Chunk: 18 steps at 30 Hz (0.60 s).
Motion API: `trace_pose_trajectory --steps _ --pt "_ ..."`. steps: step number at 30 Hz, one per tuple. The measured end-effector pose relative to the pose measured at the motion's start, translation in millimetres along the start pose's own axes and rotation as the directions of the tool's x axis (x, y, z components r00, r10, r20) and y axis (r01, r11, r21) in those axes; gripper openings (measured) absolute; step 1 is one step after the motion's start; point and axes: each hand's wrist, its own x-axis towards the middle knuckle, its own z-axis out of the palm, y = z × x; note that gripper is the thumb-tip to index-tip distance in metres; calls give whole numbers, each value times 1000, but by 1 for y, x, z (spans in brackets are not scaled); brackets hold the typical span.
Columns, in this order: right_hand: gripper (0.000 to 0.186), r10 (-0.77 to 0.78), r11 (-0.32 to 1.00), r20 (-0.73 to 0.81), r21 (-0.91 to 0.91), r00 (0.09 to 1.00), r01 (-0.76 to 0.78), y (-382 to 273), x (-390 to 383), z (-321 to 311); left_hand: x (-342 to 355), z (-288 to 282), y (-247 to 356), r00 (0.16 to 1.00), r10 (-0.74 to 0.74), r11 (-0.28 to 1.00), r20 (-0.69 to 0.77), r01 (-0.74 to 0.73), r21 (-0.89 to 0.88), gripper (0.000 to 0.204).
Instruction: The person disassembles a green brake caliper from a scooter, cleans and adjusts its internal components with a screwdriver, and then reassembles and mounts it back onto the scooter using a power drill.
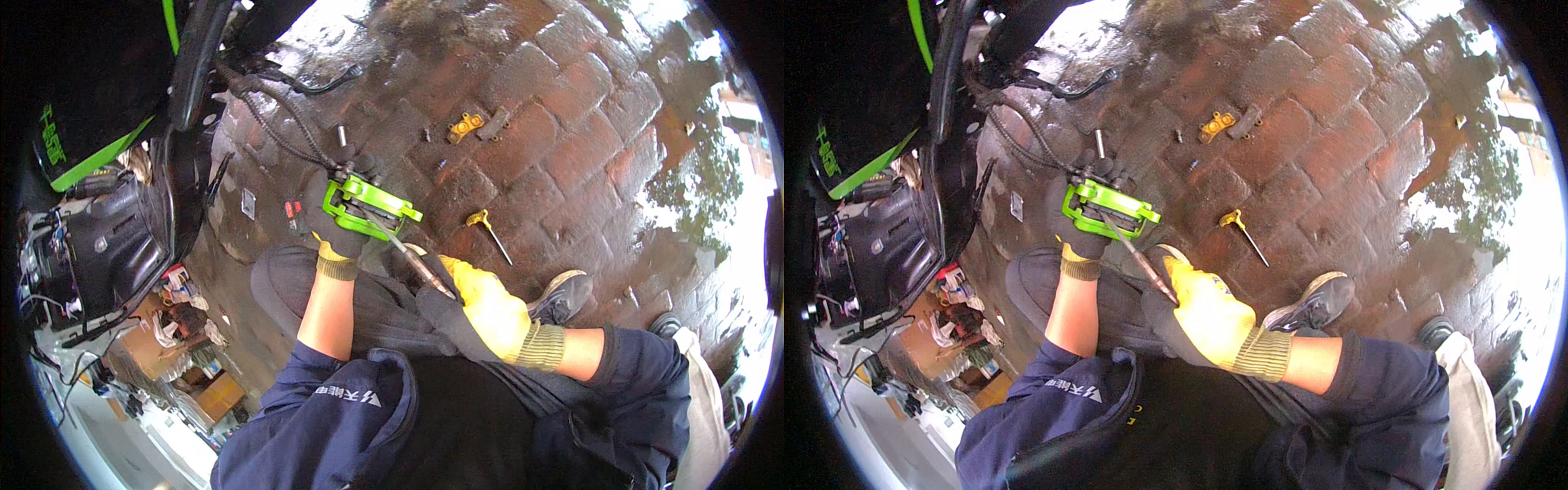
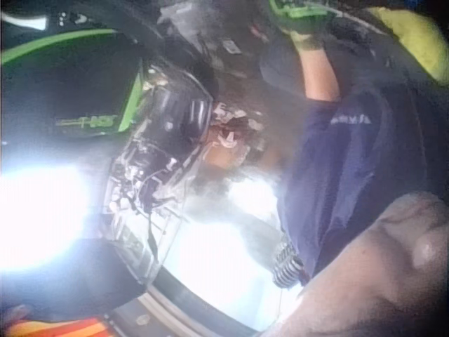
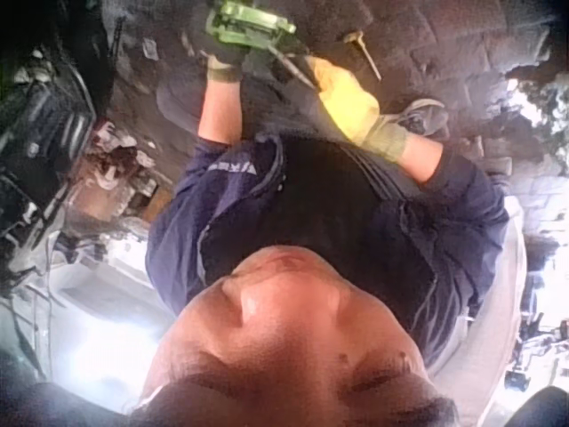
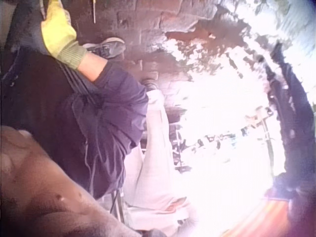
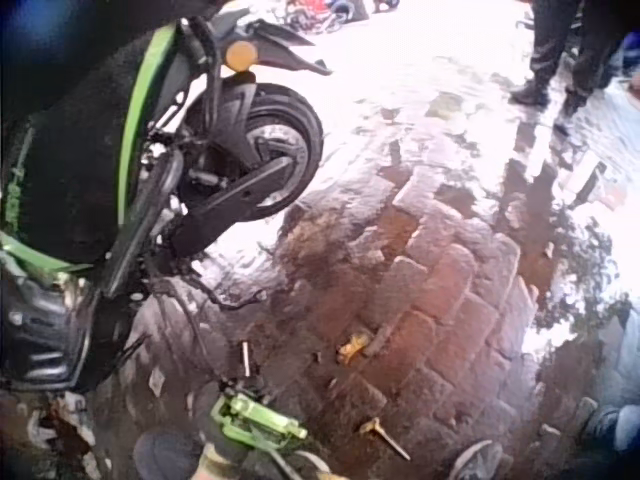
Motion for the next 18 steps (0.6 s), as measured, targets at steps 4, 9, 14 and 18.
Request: trace_pose_trajectory --steps 4,9,14,18 --pt "55 -5 1000 -7 10 1000 5 -2 5 -2 1 15 -1 1000 10 1000 -11 -10 -23 56" --pt "49 29 999 139 41 990 -35 -8 14 -37 -2 22 -6 993 33 997 -112 -25 68 59" --pt "50 103 995 213 -39 972 -97 -24 15 -64 -11 51 -6 982 86 969 -169 -43 243 60" --pt "56 33 996 233 -84 972 -13 -28 20 -77 -16 46 -6 984 70 972 -167 -29 235 56"
